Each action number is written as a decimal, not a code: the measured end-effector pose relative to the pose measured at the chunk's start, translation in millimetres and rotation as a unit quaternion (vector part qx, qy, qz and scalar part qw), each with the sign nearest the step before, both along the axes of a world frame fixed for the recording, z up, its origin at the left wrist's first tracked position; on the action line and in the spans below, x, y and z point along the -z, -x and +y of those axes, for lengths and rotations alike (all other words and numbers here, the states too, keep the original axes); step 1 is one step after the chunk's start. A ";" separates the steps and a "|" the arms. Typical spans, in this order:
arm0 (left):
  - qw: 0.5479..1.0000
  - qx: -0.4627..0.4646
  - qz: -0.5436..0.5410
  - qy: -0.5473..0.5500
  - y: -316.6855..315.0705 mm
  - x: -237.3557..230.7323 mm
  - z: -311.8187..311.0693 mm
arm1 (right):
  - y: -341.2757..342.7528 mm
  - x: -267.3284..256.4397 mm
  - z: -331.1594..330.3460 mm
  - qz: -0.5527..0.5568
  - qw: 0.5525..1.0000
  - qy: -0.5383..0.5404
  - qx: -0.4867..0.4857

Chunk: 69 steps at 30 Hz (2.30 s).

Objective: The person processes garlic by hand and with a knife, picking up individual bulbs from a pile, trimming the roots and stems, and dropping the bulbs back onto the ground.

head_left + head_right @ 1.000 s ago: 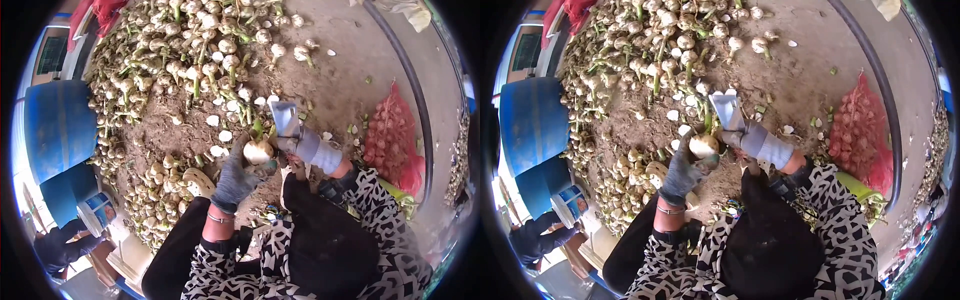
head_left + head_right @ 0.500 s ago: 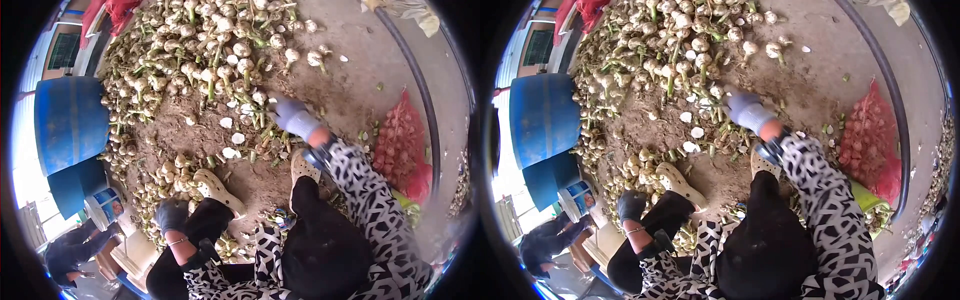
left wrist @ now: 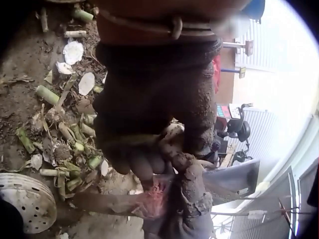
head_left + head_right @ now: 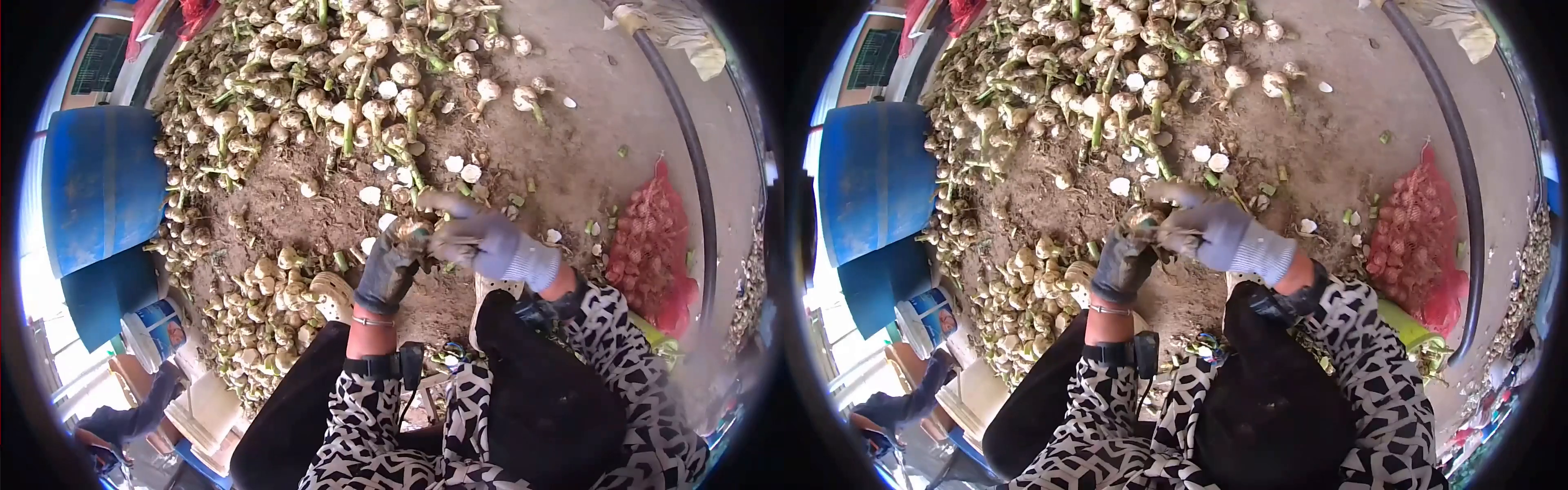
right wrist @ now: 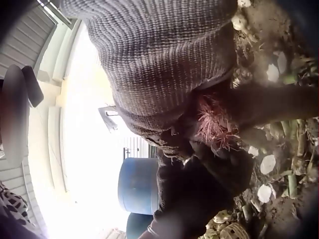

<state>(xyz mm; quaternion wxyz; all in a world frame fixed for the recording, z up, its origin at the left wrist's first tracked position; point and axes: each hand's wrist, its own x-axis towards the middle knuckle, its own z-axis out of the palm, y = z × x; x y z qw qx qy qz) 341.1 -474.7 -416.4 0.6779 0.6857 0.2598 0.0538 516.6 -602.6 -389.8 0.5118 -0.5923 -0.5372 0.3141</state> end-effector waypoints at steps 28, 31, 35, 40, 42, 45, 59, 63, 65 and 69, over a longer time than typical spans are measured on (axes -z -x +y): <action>0.955 0.000 0.047 -0.292 -2.6 -60.7 -45.8 | 14.9 -2.2 -36.6 -0.176 0.978 0.101 0.039; 0.964 -0.040 0.012 -0.262 -7.5 -72.5 -64.0 | 12.2 69.0 -43.8 -0.185 0.961 0.202 0.023; 0.977 -0.053 0.028 -0.205 -20.8 -86.3 -83.8 | -5.6 54.3 -56.5 -0.042 0.930 0.349 0.106; 0.993 -0.090 0.025 -0.072 -17.4 -53.8 -70.4 | -3.8 -8.1 -57.9 0.290 0.924 0.240 0.070; 0.977 -0.035 -0.009 -0.209 -26.0 -63.3 -64.1 | -5.2 -6.9 -56.3 0.359 0.916 0.171 0.045; 0.891 0.056 0.059 -0.446 -33.2 -88.2 -60.0 | -4.5 -10.0 -52.8 0.287 0.930 0.205 0.104; 0.960 0.013 0.075 -0.271 -24.4 -72.1 -60.1 | -9.9 -10.7 -55.0 0.125 0.986 0.067 0.089; 0.937 -0.040 0.068 -0.341 -22.7 -72.4 -59.7 | -5.0 -36.4 -56.0 -0.210 0.971 0.105 0.055; 0.929 -0.048 0.069 -0.359 -22.2 -74.4 -62.2 | 0.7 -34.3 -56.0 -0.316 0.940 0.101 0.074; 0.958 -0.059 0.187 -0.211 -27.3 -83.3 -72.6 | -3.0 11.1 -49.0 -0.258 0.908 0.322 0.071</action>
